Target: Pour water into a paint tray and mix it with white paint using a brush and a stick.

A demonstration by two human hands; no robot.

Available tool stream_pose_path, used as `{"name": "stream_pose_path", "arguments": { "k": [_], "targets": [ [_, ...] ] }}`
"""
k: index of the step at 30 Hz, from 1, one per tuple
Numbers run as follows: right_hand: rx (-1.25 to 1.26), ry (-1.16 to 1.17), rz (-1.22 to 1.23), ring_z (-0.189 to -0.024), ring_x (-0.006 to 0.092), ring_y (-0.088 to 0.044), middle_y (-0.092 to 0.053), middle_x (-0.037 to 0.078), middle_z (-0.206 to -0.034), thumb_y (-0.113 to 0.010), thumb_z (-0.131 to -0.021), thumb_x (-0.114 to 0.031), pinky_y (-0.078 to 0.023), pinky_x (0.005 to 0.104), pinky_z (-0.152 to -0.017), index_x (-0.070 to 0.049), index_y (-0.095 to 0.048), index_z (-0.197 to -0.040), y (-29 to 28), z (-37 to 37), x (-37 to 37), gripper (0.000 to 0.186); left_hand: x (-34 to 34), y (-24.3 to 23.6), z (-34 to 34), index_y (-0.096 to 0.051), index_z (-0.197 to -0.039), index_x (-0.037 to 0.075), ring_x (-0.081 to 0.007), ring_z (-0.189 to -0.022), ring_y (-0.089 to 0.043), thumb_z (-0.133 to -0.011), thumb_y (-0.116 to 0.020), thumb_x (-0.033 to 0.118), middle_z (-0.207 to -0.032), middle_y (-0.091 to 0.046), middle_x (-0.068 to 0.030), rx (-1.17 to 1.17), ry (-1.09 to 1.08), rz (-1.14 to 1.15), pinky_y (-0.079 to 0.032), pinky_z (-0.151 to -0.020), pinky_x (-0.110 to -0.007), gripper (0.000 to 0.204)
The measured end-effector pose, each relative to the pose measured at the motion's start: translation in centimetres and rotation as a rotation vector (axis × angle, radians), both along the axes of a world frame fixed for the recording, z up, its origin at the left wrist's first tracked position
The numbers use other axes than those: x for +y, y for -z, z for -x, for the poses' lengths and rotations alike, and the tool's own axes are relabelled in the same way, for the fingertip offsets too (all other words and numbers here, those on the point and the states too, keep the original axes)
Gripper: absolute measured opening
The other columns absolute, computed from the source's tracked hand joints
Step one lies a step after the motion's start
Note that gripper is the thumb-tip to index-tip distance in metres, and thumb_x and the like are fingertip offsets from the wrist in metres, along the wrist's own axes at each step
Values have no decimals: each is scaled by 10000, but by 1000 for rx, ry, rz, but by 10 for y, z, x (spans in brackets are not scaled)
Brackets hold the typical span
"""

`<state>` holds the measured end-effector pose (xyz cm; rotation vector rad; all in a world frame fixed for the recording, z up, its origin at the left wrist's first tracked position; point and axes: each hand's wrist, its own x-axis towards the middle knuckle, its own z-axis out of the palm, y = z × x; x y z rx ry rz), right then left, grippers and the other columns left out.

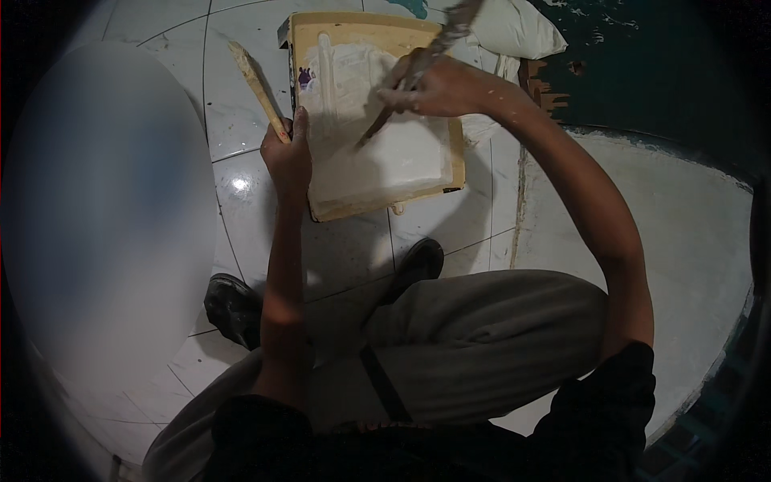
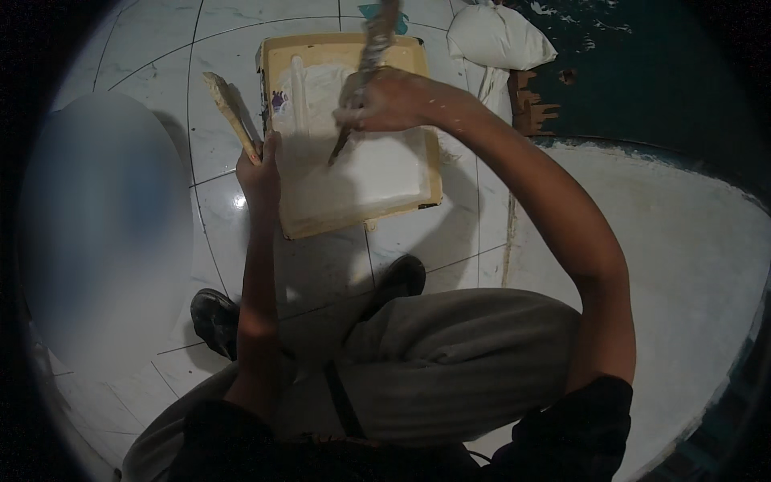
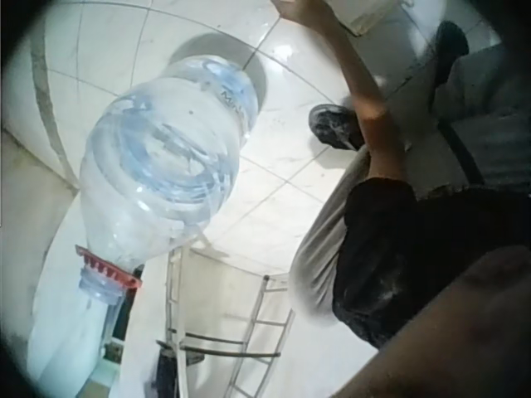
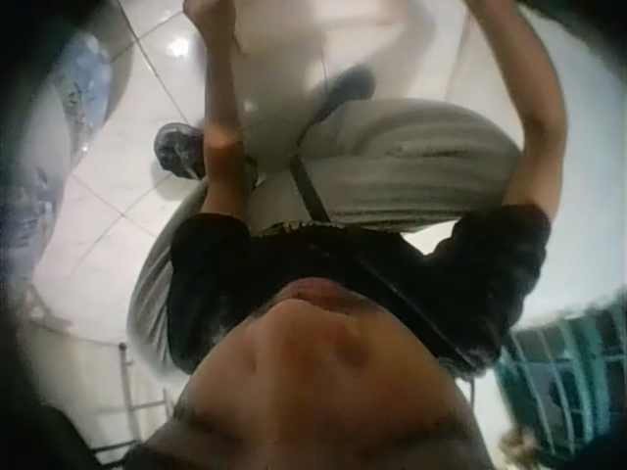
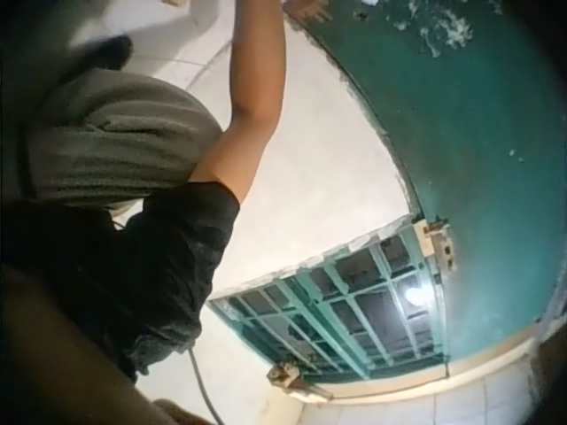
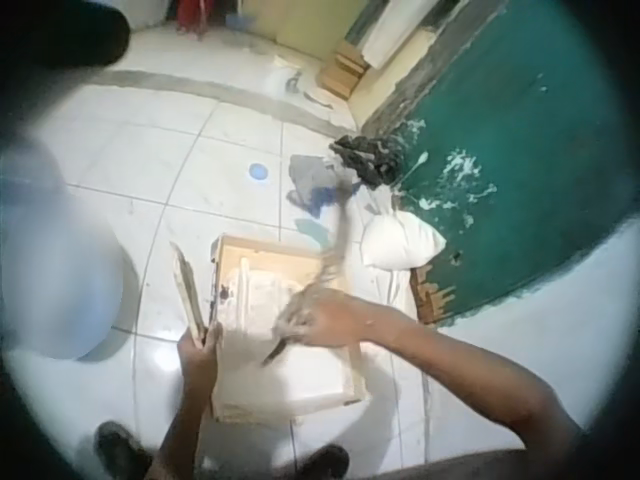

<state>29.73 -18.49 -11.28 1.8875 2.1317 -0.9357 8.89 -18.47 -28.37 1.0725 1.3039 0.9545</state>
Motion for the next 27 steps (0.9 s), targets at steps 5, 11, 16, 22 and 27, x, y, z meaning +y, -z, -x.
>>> {"name": "stream_pose_path", "arguments": {
  "k": [5,11,16,22,27],
  "targets": [
    [-324,-195,-187,-798,262,-645,-672,139,-859,-600,-889,-372,-534,387,-736,-49,-668,-972,-29,-76,-62,340,1,-17,-3,-458,-680,45,-75,-529,-353,-900,-661,306,-583,-387,26,67,12,41,-329,-486,-274,398],
    [-193,-171,11,-818,309,-626,-642,141,-863,-605,-843,-270,-512,418,-764,-58,-630,-926,-12,-28,-83,229,1,-10,-3,-463,-693,49,-67,-538,-348,-905,-656,292,-594,-390,32,-22,13,118,-325,-489,-265,376],
    [-69,-209,133,-764,358,-610,-636,172,-868,-558,-864,-368,-502,431,-765,-5,-646,-810,1,47,-13,377,-1,-10,1,-466,-708,51,-66,-555,-350,-913,-647,288,-610,-395,33,29,-11,10,-323,-499,-257,361],
    [-93,-50,204,-841,266,-639,-655,132,-887,-552,-898,-440,-509,382,-779,-10,-679,-828,0,13,23,453,-1,-9,-2,-467,-711,52,-64,-555,-350,-910,-650,301,-609,-395,33,-9,8,20,-323,-498,-254,368],
    [-140,110,-2,-870,334,-640,-653,210,-930,-533,-888,-479,-505,412,-800,-11,-658,-957,-23,-65,-38,489,-1,-8,-1,-470,-715,57,-57,-542,-354,-906,-655,308,-602,-399,35,-19,11,44,-320,-489,-248,365]
  ]
}}
